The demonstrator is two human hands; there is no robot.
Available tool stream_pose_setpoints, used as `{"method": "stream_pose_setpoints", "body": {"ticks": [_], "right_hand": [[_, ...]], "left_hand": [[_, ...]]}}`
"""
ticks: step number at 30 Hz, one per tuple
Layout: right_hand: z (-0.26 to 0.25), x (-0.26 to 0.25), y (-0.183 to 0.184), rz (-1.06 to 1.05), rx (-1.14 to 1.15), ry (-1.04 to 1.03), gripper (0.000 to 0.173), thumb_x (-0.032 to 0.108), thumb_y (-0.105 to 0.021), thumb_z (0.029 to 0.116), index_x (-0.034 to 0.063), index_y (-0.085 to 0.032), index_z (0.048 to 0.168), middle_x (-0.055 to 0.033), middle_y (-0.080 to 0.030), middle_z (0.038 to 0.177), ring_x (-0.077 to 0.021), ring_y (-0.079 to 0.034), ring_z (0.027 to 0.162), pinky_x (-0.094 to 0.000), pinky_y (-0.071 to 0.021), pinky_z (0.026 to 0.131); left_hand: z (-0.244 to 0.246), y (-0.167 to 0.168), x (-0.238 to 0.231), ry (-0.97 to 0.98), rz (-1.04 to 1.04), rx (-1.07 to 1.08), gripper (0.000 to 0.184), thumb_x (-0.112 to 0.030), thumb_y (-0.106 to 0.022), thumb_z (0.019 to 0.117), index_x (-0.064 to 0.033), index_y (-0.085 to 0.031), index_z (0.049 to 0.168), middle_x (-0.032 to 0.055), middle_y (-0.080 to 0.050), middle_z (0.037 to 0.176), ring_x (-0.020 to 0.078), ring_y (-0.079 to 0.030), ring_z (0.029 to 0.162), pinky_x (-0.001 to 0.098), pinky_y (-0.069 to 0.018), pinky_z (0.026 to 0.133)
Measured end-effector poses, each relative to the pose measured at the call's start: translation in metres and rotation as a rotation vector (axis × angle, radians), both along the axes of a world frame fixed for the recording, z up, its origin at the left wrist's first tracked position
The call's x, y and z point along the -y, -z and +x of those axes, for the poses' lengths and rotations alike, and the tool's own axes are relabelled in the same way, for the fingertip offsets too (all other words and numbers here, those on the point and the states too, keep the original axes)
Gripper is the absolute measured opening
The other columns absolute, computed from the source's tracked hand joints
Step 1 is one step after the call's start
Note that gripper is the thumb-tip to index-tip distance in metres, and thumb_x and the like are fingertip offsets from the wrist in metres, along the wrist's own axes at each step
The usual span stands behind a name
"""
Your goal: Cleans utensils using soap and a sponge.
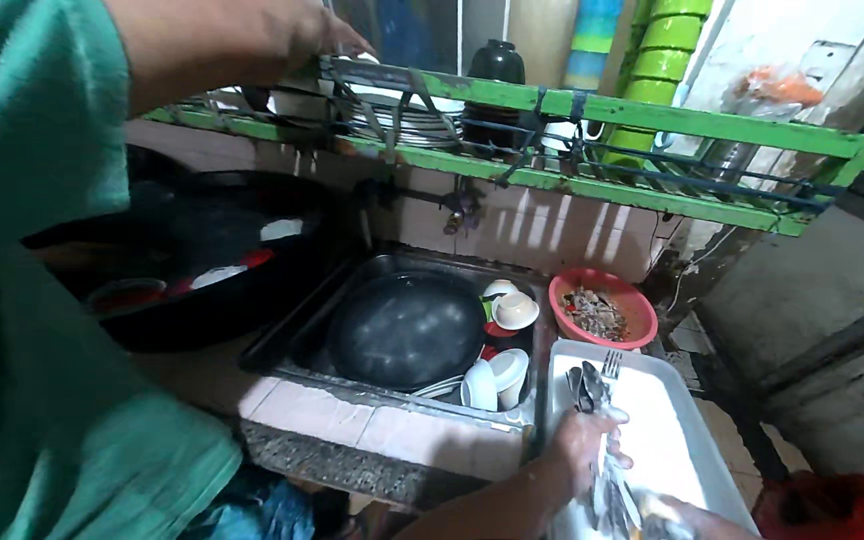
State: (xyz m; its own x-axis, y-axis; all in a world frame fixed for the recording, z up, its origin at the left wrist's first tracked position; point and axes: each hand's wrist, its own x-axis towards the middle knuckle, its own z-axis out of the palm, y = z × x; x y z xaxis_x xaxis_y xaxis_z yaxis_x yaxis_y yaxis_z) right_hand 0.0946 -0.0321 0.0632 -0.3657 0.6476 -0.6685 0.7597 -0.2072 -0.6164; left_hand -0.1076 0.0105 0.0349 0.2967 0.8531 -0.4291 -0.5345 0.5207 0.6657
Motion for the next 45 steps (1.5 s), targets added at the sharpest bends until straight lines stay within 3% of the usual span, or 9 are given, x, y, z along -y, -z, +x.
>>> {"method": "stream_pose_setpoints", "body": {"ticks": [5, 10, 18, 25, 29, 33, 38, 42, 45], "right_hand": [[0.005, -0.013, -0.027, 0.387, -0.426, 0.671, 0.064, 0.012, -0.072, 0.0807, 0.0021, -0.047, 0.139, -0.0103, -0.069, 0.108, -0.018, -0.071, 0.088, -0.0385, -0.0624, 0.077], [-0.029, -0.021, -0.01, 0.626, -0.444, 0.921, 0.06, 0.003, -0.073, 0.0814, -0.0048, -0.051, 0.136, -0.0156, -0.065, 0.117, -0.0166, -0.067, 0.097, -0.0357, -0.0584, 0.084], [-0.021, -0.045, -0.001, 0.733, -0.022, 0.619, 0.061, 0.011, -0.077, 0.0878, -0.0061, -0.053, 0.141, -0.0277, -0.061, 0.133, -0.0378, -0.06, 0.125, -0.0544, -0.0447, 0.109], [-0.008, -0.056, 0.006, 0.789, -0.353, 0.803, 0.047, 0.022, -0.061, 0.094, -0.0058, -0.055, 0.131, -0.0154, -0.066, 0.109, -0.0181, -0.066, 0.091, -0.038, -0.0581, 0.08], [-0.018, -0.037, -0.001, 0.728, -0.29, 0.783, 0.056, 0.015, -0.068, 0.0931, -0.0065, -0.05, 0.141, -0.0202, -0.064, 0.125, -0.0223, -0.065, 0.11, -0.042, -0.0539, 0.097], [0.009, -0.057, -0.006, 0.843, -0.611, 1.081, 0.05, 0.012, -0.055, 0.0978, -0.0035, -0.04, 0.143, -0.0095, -0.063, 0.103, -0.0121, -0.065, 0.079, -0.0325, -0.0589, 0.068], [-0.051, -0.03, 0.006, 0.631, -0.429, 0.99, 0.064, 0.005, -0.066, 0.0912, -0.0033, -0.039, 0.148, -0.0187, -0.062, 0.121, -0.0191, -0.066, 0.098, -0.0382, -0.0577, 0.084], [-0.042, -0.033, 0.003, 0.64, -0.329, 0.917, 0.059, 0.011, -0.069, 0.0906, -0.0011, -0.048, 0.144, -0.0188, -0.063, 0.125, -0.0221, -0.066, 0.107, -0.0434, -0.056, 0.092], [-0.015, -0.039, -0.022, 0.485, -0.262, 0.799, 0.051, 0.012, -0.064, 0.0964, 0.0007, -0.049, 0.144, -0.016, -0.065, 0.121, -0.0187, -0.066, 0.101, -0.0397, -0.0561, 0.088]], "left_hand": [[0.004, -0.01, 0.01, 0.326, 0.056, -0.22, 0.009, -0.013, -0.059, 0.103, -0.0041, -0.06, 0.106, -0.002, -0.054, 0.067, 0.0071, -0.052, 0.049, 0.0216, -0.0495, 0.049], [0.005, -0.013, 0.01, 0.304, 0.044, -0.329, 0.018, -0.014, -0.061, 0.1028, -0.001, -0.058, 0.114, 0.0022, -0.064, 0.078, 0.0084, -0.059, 0.055, 0.0232, -0.0527, 0.052], [0.005, -0.014, 0.009, 0.292, -0.01, -0.48, 0.01, -0.007, -0.056, 0.1028, -0.0019, -0.053, 0.111, 0.0001, -0.052, 0.066, 0.0073, -0.05, 0.048, 0.0218, -0.0448, 0.047], [0.001, -0.017, 0.011, 0.267, 0.03, -0.324, 0.009, -0.004, -0.059, 0.101, -0.0009, -0.055, 0.109, 0.0008, -0.057, 0.064, 0.0095, -0.056, 0.049, 0.0233, -0.0507, 0.049], [0.001, -0.017, 0.013, 0.386, 0.098, -0.233, 0.008, -0.012, -0.056, 0.104, -0.0039, -0.057, 0.102, -0.0007, -0.059, 0.065, 0.0086, -0.058, 0.051, 0.0231, -0.053, 0.051], [0.005, -0.013, 0.009, 0.356, 0.027, -0.351, 0.009, -0.01, -0.055, 0.1046, -0.0015, -0.054, 0.109, -0.0009, -0.053, 0.068, 0.0063, -0.051, 0.048, 0.0205, -0.0466, 0.047], [0.007, -0.013, 0.007, 0.236, -0.037, -0.387, 0.009, -0.011, -0.056, 0.105, -0.0026, -0.053, 0.105, -0.0014, -0.05, 0.064, 0.0057, -0.047, 0.045, 0.0198, -0.0432, 0.045], [0.0, -0.003, 0.011, 0.144, 0.104, -0.222, 0.02, -0.02, -0.052, 0.1076, -0.0017, -0.059, 0.11, 0.0013, -0.063, 0.073, 0.0064, -0.056, 0.053, 0.0207, -0.0478, 0.049], [-0.001, -0.002, 0.007, 0.039, 0.145, -0.137, 0.022, -0.017, -0.056, 0.1047, -0.0013, -0.066, 0.117, 0.0069, -0.072, 0.101, 0.0139, -0.069, 0.084, 0.0301, -0.0561, 0.071]]}}
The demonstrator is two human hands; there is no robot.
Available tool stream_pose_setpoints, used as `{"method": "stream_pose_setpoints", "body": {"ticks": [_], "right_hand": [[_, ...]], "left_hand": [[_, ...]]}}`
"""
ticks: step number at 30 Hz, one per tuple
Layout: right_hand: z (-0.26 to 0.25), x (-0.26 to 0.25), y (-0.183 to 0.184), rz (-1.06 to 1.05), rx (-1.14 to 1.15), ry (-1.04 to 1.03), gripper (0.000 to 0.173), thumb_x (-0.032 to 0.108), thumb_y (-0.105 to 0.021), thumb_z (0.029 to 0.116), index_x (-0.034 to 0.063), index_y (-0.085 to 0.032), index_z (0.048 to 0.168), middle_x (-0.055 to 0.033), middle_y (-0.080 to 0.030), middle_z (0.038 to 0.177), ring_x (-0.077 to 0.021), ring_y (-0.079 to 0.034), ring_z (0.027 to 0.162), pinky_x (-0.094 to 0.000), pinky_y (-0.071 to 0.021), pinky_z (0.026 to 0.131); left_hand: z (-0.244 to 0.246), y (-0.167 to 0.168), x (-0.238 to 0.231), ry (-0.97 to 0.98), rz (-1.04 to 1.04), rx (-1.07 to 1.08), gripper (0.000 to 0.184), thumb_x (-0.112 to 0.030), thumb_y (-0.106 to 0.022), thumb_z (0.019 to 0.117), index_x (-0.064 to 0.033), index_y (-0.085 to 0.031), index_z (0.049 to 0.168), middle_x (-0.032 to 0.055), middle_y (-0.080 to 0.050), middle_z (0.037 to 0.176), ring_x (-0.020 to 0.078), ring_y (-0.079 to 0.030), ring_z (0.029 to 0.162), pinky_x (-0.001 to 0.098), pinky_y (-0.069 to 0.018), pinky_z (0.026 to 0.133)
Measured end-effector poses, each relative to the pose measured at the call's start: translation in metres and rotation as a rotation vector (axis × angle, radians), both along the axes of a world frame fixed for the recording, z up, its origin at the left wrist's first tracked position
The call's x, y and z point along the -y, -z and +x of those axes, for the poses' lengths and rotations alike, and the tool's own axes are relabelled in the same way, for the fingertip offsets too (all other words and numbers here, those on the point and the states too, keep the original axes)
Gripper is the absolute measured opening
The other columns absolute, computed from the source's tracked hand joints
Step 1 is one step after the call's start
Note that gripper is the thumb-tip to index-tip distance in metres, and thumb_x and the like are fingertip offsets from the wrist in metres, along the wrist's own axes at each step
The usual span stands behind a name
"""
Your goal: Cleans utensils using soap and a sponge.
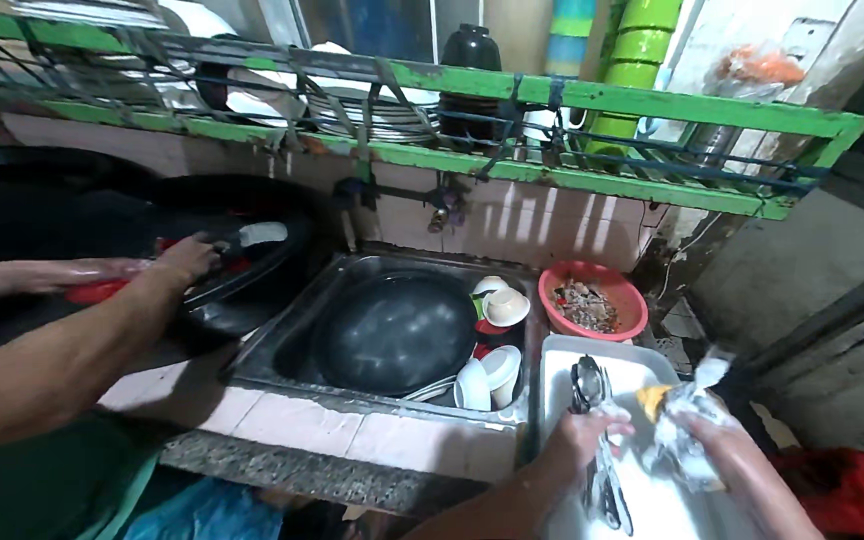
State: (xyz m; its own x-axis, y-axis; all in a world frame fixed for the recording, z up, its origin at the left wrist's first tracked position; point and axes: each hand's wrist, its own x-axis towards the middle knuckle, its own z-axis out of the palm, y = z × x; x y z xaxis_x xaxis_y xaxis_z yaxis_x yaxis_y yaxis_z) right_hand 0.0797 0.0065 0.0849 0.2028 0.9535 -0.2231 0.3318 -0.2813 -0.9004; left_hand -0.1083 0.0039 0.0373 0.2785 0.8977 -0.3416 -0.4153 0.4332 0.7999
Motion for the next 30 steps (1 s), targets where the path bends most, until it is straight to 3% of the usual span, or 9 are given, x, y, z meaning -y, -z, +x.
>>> {"method": "stream_pose_setpoints", "body": {"ticks": [1, 4, 8, 13, 16, 20, 23, 26, 30], "right_hand": [[0.003, 0.001, -0.003, -0.063, 0.007, -0.055, 0.049, 0.012, -0.065, 0.0963, 0.0009, -0.051, 0.142, -0.0164, -0.066, 0.12, -0.0198, -0.067, 0.1, -0.0408, -0.0564, 0.088], [-0.009, 0.01, 0.007, 0.003, -0.12, 0.006, 0.049, 0.01, -0.063, 0.0952, -0.002, -0.049, 0.141, -0.0132, -0.067, 0.112, -0.0147, -0.067, 0.091, -0.0348, -0.0583, 0.082], [-0.016, 0.008, 0.016, 0.184, -0.31, 0.171, 0.051, 0.009, -0.058, 0.0948, -0.0008, -0.043, 0.142, -0.0089, -0.066, 0.103, -0.0117, -0.068, 0.08, -0.0317, -0.0598, 0.069], [-0.015, 0.014, 0.023, 0.007, -0.239, 0.047, 0.053, 0.01, -0.066, 0.0937, 0.0008, -0.046, 0.142, -0.0136, -0.067, 0.11, -0.0168, -0.069, 0.088, -0.0362, -0.06, 0.077], [-0.001, 0.002, 0.016, 0.009, -0.198, 0.087, 0.048, 0.014, -0.061, 0.0991, 0.0013, -0.045, 0.143, -0.0135, -0.066, 0.11, -0.0166, -0.068, 0.088, -0.0363, -0.0591, 0.076], [0.044, -0.021, 0.002, 0.356, -0.142, 0.291, 0.051, 0.011, -0.062, 0.0968, -0.0034, -0.044, 0.142, -0.0148, -0.065, 0.105, -0.0176, -0.066, 0.08, -0.038, -0.0587, 0.069], [0.057, -0.022, -0.005, 0.435, -0.292, 0.335, 0.041, 0.021, -0.05, 0.1047, 0.0011, -0.041, 0.14, -0.0049, -0.064, 0.095, -0.0111, -0.067, 0.073, -0.032, -0.0605, 0.064], [0.024, -0.001, 0.013, 0.225, -0.307, 0.17, 0.046, 0.032, -0.05, 0.1053, 0.0039, -0.043, 0.141, -0.0075, -0.066, 0.102, -0.0145, -0.068, 0.082, -0.0357, -0.0609, 0.07], [-0.038, 0.018, 0.033, 0.084, -0.144, 0.118, 0.07, 0.013, -0.072, 0.091, -0.0012, -0.038, 0.151, -0.0208, -0.063, 0.127, -0.0242, -0.067, 0.107, -0.0444, -0.0562, 0.092]], "left_hand": [[0.0, -0.004, 0.0, -0.011, -0.028, 0.001, 0.022, -0.016, -0.058, 0.1036, -0.0012, -0.066, 0.118, 0.0078, -0.071, 0.109, 0.0156, -0.068, 0.094, 0.0329, -0.0559, 0.08], [0.002, -0.013, 0.004, 0.01, -0.097, 0.007, 0.021, -0.015, -0.061, 0.1019, -0.0006, -0.067, 0.117, 0.0086, -0.069, 0.11, 0.0164, -0.066, 0.096, 0.0344, -0.0559, 0.083], [0.006, -0.014, 0.003, 0.079, -0.142, -0.026, 0.025, -0.017, -0.06, 0.1041, 0.0002, -0.06, 0.121, 0.01, -0.069, 0.095, 0.017, -0.07, 0.074, 0.031, -0.0599, 0.066], [0.006, -0.012, 0.004, 0.239, -0.165, -0.124, 0.015, -0.014, -0.06, 0.1031, -0.0056, -0.053, 0.113, 0.0004, -0.055, 0.07, 0.0093, -0.056, 0.052, 0.0241, -0.0519, 0.051], [0.004, -0.012, 0.006, 0.321, -0.139, -0.261, 0.018, -0.013, -0.061, 0.1021, -0.0039, -0.053, 0.115, -0.0009, -0.052, 0.072, 0.0067, -0.052, 0.052, 0.0216, -0.0483, 0.051], [0.005, -0.01, 0.002, 0.312, -0.131, -0.424, 0.015, -0.012, -0.062, 0.1012, -0.0024, -0.056, 0.111, -0.0012, -0.051, 0.069, 0.0068, -0.05, 0.052, 0.0219, -0.0465, 0.052], [0.004, -0.003, 0.0, 0.212, -0.137, -0.319, 0.015, -0.012, -0.063, 0.1008, -0.0023, -0.055, 0.109, -0.0011, -0.051, 0.067, 0.0069, -0.05, 0.05, 0.0213, -0.0471, 0.05], [0.005, -0.003, 0.0, 0.186, -0.096, -0.233, 0.014, -0.013, -0.065, 0.1001, -0.0033, -0.057, 0.107, -0.0018, -0.054, 0.066, 0.0059, -0.052, 0.05, 0.0203, -0.0483, 0.05], [0.004, -0.006, 0.003, 0.215, -0.083, -0.291, 0.019, -0.019, -0.067, 0.0998, -0.0026, -0.059, 0.108, -0.0014, -0.056, 0.069, 0.0062, -0.053, 0.052, 0.0219, -0.0481, 0.052]]}}
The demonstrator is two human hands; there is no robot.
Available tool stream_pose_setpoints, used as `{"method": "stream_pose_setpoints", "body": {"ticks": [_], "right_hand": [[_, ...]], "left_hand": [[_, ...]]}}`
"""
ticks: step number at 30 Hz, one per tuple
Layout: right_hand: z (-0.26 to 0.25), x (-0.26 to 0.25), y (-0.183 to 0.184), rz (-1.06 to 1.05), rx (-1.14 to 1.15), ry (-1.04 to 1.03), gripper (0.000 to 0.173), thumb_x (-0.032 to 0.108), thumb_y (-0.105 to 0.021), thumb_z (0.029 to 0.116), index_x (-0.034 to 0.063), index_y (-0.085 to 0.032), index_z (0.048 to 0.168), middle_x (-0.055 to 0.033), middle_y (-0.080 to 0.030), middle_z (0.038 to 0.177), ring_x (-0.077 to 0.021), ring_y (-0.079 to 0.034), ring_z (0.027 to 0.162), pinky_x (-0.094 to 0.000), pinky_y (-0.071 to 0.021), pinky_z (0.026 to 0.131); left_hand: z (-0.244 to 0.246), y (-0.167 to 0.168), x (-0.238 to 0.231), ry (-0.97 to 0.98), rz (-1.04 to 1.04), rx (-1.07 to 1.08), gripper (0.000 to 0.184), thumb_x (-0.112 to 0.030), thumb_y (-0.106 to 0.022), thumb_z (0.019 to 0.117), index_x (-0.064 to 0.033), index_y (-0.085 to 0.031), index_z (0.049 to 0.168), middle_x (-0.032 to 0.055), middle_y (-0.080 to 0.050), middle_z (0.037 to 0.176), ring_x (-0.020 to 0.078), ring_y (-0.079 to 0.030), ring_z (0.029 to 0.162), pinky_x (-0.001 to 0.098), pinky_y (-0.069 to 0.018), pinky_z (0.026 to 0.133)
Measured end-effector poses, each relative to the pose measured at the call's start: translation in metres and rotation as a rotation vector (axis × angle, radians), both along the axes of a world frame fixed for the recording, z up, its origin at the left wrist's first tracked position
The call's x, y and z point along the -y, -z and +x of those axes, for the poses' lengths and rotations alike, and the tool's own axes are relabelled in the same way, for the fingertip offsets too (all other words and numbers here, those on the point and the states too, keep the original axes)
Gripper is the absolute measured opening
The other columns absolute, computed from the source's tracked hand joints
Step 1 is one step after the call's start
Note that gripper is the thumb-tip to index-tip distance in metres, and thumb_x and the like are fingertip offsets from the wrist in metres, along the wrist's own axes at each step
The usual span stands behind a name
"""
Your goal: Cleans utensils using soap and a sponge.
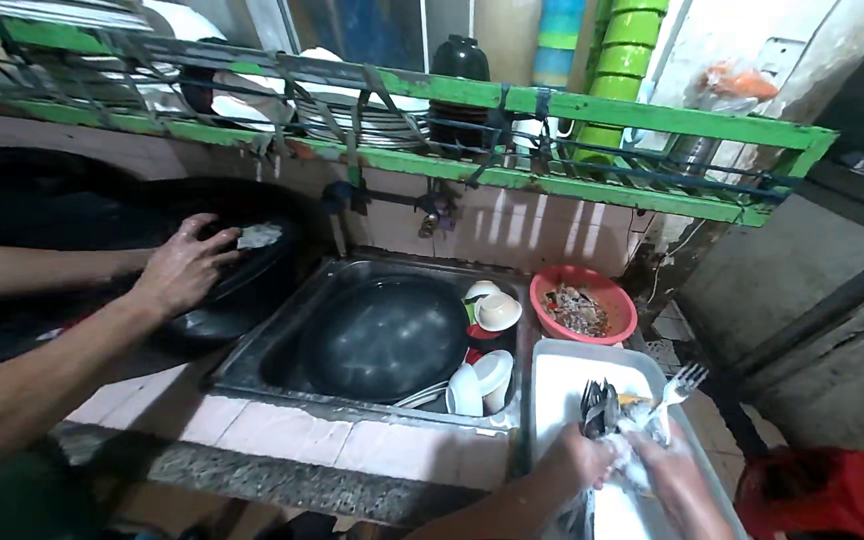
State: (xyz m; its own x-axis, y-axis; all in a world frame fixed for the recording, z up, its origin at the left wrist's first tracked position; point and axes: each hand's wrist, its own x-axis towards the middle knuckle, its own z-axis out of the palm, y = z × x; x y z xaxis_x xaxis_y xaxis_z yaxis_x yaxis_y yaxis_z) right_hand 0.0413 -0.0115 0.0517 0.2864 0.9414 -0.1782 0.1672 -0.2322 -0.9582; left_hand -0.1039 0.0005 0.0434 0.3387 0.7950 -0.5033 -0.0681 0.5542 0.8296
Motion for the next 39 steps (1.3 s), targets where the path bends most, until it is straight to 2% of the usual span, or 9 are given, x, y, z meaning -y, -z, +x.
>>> {"method": "stream_pose_setpoints", "body": {"ticks": [6, 9, 16, 20, 23, 26, 30, 33, 39], "right_hand": [[0.052, -0.025, -0.04, -0.229, 0.12, -0.195, 0.046, 0.012, -0.062, 0.0975, 0.0013, -0.05, 0.14, -0.0141, -0.067, 0.108, -0.0189, -0.068, 0.088, -0.0389, -0.0589, 0.078], [0.046, -0.026, -0.034, -0.511, 0.318, -0.677, 0.05, 0.018, -0.067, 0.0965, 0.0011, -0.052, 0.142, -0.0182, -0.067, 0.12, -0.0261, -0.067, 0.106, -0.0471, -0.0541, 0.096], [0.036, -0.007, 0.001, -0.494, 0.359, -0.984, 0.063, 0.026, -0.074, 0.0932, -0.001, -0.047, 0.144, -0.0195, -0.064, 0.127, -0.0271, -0.064, 0.115, -0.049, -0.0508, 0.103], [0.055, 0.001, 0.027, -0.38, 0.583, -0.84, 0.079, 0.019, -0.083, 0.083, 0.0004, -0.042, 0.148, -0.0215, -0.063, 0.131, -0.0332, -0.064, 0.12, -0.0524, -0.0501, 0.106], [0.044, 0.002, 0.032, -0.413, 0.819, -0.613, 0.067, 0.024, -0.077, 0.0865, 0.0058, -0.05, 0.145, -0.0223, -0.066, 0.128, -0.0394, -0.065, 0.118, -0.0626, -0.0489, 0.101], [0.046, 0.0, 0.013, -0.291, 0.483, -0.256, 0.064, 0.007, -0.077, 0.0852, -0.0043, -0.049, 0.142, -0.0278, -0.064, 0.124, -0.0384, -0.065, 0.112, -0.057, -0.0511, 0.098], [0.044, -0.002, -0.024, -0.011, -0.253, -0.05, 0.066, 0.005, -0.061, 0.0842, 0.0033, -0.035, 0.145, -0.0085, -0.068, 0.097, -0.0157, -0.071, 0.077, -0.0356, -0.0621, 0.066], [0.03, -0.008, -0.038, -0.014, -0.354, -0.042, 0.063, 0.005, -0.061, 0.0878, 0.0036, -0.037, 0.145, -0.0099, -0.068, 0.097, -0.0166, -0.07, 0.076, -0.0351, -0.0618, 0.066], [0.037, -0.023, -0.028, 0.065, -0.562, 0.097, 0.033, 0.004, -0.045, 0.0997, 0.0048, -0.047, 0.133, -0.0094, -0.068, 0.092, -0.0164, -0.07, 0.074, -0.0347, -0.0613, 0.062]], "left_hand": [[-0.003, 0.01, -0.005, -0.208, 0.069, 0.259, 0.021, -0.016, -0.065, 0.0998, -0.0004, -0.066, 0.114, 0.0077, -0.072, 0.103, 0.0153, -0.069, 0.09, 0.0322, -0.0577, 0.077], [-0.001, 0.006, -0.002, -0.196, 0.052, 0.298, 0.028, -0.018, -0.069, 0.097, 0.0005, -0.068, 0.118, 0.0105, -0.071, 0.115, 0.0177, -0.067, 0.108, 0.0373, -0.0547, 0.095], [-0.001, 0.003, -0.008, -0.175, -0.054, 0.332, 0.019, -0.017, -0.062, 0.1016, -0.0022, -0.065, 0.112, 0.0048, -0.068, 0.083, 0.0159, -0.067, 0.071, 0.0337, -0.058, 0.071], [-0.003, 0.01, -0.02, -0.317, -0.222, 0.241, 0.033, -0.034, -0.05, 0.109, -0.0068, -0.058, 0.127, 0.0038, -0.052, 0.084, 0.0152, -0.052, 0.059, 0.0323, -0.0512, 0.055], [0.001, 0.011, -0.019, -0.247, -0.297, 0.246, 0.022, -0.022, -0.047, 0.1087, -0.0072, -0.052, 0.124, 0.0065, -0.053, 0.088, 0.0169, -0.055, 0.062, 0.0334, -0.0529, 0.056], [0.004, 0.01, -0.017, -0.143, -0.252, 0.277, 0.019, -0.015, -0.053, 0.1057, -0.0032, -0.059, 0.118, 0.0037, -0.058, 0.081, 0.0136, -0.057, 0.058, 0.0286, -0.0539, 0.055], [0.007, 0.004, -0.015, 0.046, -0.163, 0.16, 0.021, -0.018, -0.055, 0.1066, -0.0024, -0.061, 0.119, 0.0005, -0.057, 0.077, 0.0102, -0.056, 0.055, 0.0256, -0.0532, 0.054], [0.011, 0.0, -0.01, 0.086, -0.134, 0.099, 0.013, -0.015, -0.06, 0.1034, -0.0044, -0.055, 0.109, 0.0005, -0.057, 0.073, 0.0098, -0.057, 0.054, 0.0253, -0.0541, 0.054], [0.006, -0.002, -0.007, 0.092, -0.027, 0.194, 0.02, -0.012, -0.062, 0.1017, 0.0001, -0.06, 0.118, 0.0046, -0.066, 0.081, 0.0111, -0.062, 0.056, 0.0252, -0.0559, 0.055]]}}
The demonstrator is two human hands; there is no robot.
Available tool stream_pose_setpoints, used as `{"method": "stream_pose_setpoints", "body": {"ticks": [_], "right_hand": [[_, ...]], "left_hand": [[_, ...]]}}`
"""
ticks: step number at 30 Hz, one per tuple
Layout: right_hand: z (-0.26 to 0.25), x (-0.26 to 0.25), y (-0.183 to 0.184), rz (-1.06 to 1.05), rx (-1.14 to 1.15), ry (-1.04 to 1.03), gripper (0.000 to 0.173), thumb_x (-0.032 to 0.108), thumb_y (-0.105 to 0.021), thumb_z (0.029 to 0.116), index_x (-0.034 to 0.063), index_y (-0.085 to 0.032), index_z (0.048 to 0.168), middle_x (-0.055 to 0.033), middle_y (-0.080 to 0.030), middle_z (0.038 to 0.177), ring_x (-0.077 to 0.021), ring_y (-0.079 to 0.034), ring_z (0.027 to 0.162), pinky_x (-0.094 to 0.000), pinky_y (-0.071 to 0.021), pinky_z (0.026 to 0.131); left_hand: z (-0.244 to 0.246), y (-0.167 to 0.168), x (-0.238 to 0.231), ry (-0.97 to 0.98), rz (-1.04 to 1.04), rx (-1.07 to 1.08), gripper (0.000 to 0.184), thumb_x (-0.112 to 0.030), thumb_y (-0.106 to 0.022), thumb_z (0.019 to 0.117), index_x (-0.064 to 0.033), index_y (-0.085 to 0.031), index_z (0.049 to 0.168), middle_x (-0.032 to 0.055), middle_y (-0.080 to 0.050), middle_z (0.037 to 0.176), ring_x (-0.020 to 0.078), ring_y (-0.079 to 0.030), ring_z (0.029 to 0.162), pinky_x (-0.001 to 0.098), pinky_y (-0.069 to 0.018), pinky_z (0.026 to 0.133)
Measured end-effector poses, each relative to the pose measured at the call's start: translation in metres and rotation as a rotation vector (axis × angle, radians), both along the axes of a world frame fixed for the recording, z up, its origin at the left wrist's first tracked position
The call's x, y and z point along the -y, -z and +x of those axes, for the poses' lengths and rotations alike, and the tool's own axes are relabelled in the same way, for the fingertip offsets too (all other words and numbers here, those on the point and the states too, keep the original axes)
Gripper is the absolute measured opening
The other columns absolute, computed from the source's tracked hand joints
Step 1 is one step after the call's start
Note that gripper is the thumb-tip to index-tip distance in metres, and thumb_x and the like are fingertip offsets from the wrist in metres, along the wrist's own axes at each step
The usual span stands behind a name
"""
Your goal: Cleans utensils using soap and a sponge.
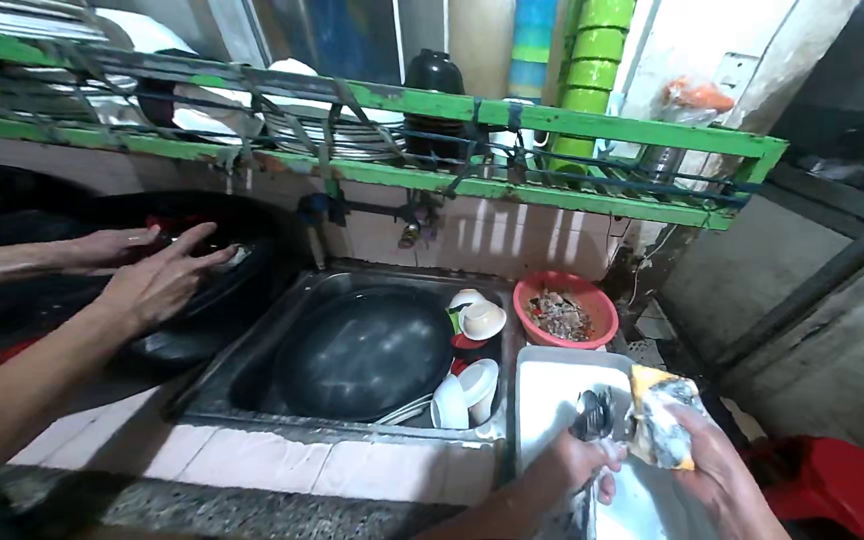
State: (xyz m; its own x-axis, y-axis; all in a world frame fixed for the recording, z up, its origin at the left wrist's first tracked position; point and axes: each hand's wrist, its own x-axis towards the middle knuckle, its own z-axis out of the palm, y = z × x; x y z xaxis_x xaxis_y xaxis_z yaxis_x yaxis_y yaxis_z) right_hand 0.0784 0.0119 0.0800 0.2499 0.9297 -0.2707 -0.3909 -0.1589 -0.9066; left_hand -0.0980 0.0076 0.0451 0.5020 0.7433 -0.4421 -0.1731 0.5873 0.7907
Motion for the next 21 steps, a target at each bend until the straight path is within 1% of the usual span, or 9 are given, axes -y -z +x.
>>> {"method": "stream_pose_setpoints", "body": {"ticks": [2, 3, 5, 8, 11, 13, 16, 19, 21], "right_hand": [[0.006, 0.005, 0.005, 0.13, -0.128, -0.047, 0.018, 0.01, -0.046, 0.0944, 0.0085, -0.058, 0.108, -0.0053, -0.071, 0.082, -0.0126, -0.071, 0.069, -0.0312, -0.0615, 0.06], [0.011, 0.008, 0.008, 0.207, -0.226, -0.131, 0.012, 0.016, -0.057, 0.0871, 0.0123, -0.066, 0.095, -0.0041, -0.074, 0.079, -0.0112, -0.072, 0.069, -0.03, -0.0619, 0.06], [0.026, 0.007, 0.017, 0.308, -0.31, -0.35, 0.023, 0.032, -0.082, 0.0725, 0.0185, -0.078, 0.091, -0.0023, -0.077, 0.084, -0.0103, -0.075, 0.076, -0.03, -0.0636, 0.066], [0.043, -0.003, 0.022, 0.261, -0.299, -0.497, 0.05, 0.032, -0.088, 0.0693, 0.0083, -0.073, 0.111, -0.0141, -0.075, 0.103, -0.0234, -0.074, 0.09, -0.0404, -0.0626, 0.079], [0.035, 0.012, 0.01, 0.179, -0.078, -0.361, 0.06, 0.039, -0.088, 0.0733, 0.0089, -0.063, 0.118, -0.0102, -0.074, 0.096, -0.0216, -0.074, 0.083, -0.0411, -0.064, 0.074], [0.012, 0.024, 0.003, 0.049, 0.302, -0.261, 0.06, 0.02, -0.073, 0.0815, 0.0036, -0.046, 0.133, -0.009, -0.07, 0.095, -0.0176, -0.071, 0.078, -0.0369, -0.0628, 0.069], [-0.01, 0.015, 0.015, -0.102, 0.699, -0.129, 0.072, -0.003, -0.076, 0.0811, -0.0046, -0.045, 0.146, -0.022, -0.062, 0.128, -0.0265, -0.064, 0.112, -0.0448, -0.0535, 0.097], [-0.013, 0.004, 0.037, -0.066, 0.663, -0.001, 0.068, -0.003, -0.07, 0.0858, -0.0043, -0.042, 0.147, -0.0243, -0.058, 0.134, -0.0289, -0.062, 0.116, -0.0463, -0.0529, 0.097], [-0.02, 0.011, 0.039, -0.117, 0.675, -0.069, 0.071, 0.001, -0.07, 0.0886, -0.0019, -0.038, 0.151, -0.0246, -0.057, 0.136, -0.03, -0.061, 0.118, -0.0477, -0.0524, 0.099]], "left_hand": [[-0.006, 0.003, 0.003, 0.057, 0.022, 0.194, 0.013, -0.013, -0.056, 0.1025, -0.0031, -0.064, 0.107, 0.0, -0.062, 0.073, 0.0084, -0.057, 0.053, 0.0234, -0.0539, 0.053], [-0.009, 0.004, 0.005, 0.114, 0.037, 0.28, 0.016, -0.014, -0.053, 0.1027, -0.0052, -0.065, 0.104, -0.0024, -0.061, 0.072, 0.0064, -0.056, 0.053, 0.0217, -0.0524, 0.053], [-0.013, 0.003, 0.007, 0.209, 0.017, 0.328, 0.018, -0.017, -0.05, 0.1033, -0.0092, -0.066, 0.1, -0.0055, -0.061, 0.07, 0.0036, -0.055, 0.053, 0.0192, -0.0509, 0.053], [-0.015, 0.01, 0.006, 0.134, -0.006, 0.247, 0.014, -0.017, -0.056, 0.1011, -0.008, -0.066, 0.099, -0.0039, -0.059, 0.07, 0.0052, -0.056, 0.056, 0.0203, -0.0511, 0.055], [-0.008, 0.011, -0.001, -0.046, -0.077, 0.067, 0.009, -0.014, -0.06, 0.1018, -0.0051, -0.062, 0.104, -0.0006, -0.059, 0.071, 0.0084, -0.058, 0.056, 0.0223, -0.052, 0.054], [-0.003, 0.002, 0.0, -0.111, -0.085, -0.035, 0.009, -0.011, -0.061, 0.1011, -0.004, -0.06, 0.106, 0.0, -0.058, 0.071, 0.0079, -0.055, 0.054, 0.0219, -0.05, 0.051], [0.004, -0.002, 0.002, -0.101, -0.039, -0.215, 0.018, -0.014, -0.065, 0.1005, -0.003, -0.057, 0.112, -0.0003, -0.056, 0.071, 0.0065, -0.052, 0.052, 0.0214, -0.0463, 0.051], [0.006, 0.003, 0.003, -0.092, 0.023, -0.329, 0.024, -0.023, -0.067, 0.1004, -0.003, -0.059, 0.111, -0.0007, -0.054, 0.068, 0.0071, -0.051, 0.052, 0.0229, -0.0461, 0.053], [0.005, 0.001, 0.004, -0.095, 0.034, -0.368, 0.024, -0.017, -0.066, 0.0999, -0.0005, -0.058, 0.114, 0.0017, -0.055, 0.072, 0.009, -0.052, 0.056, 0.0256, -0.047, 0.057]]}}
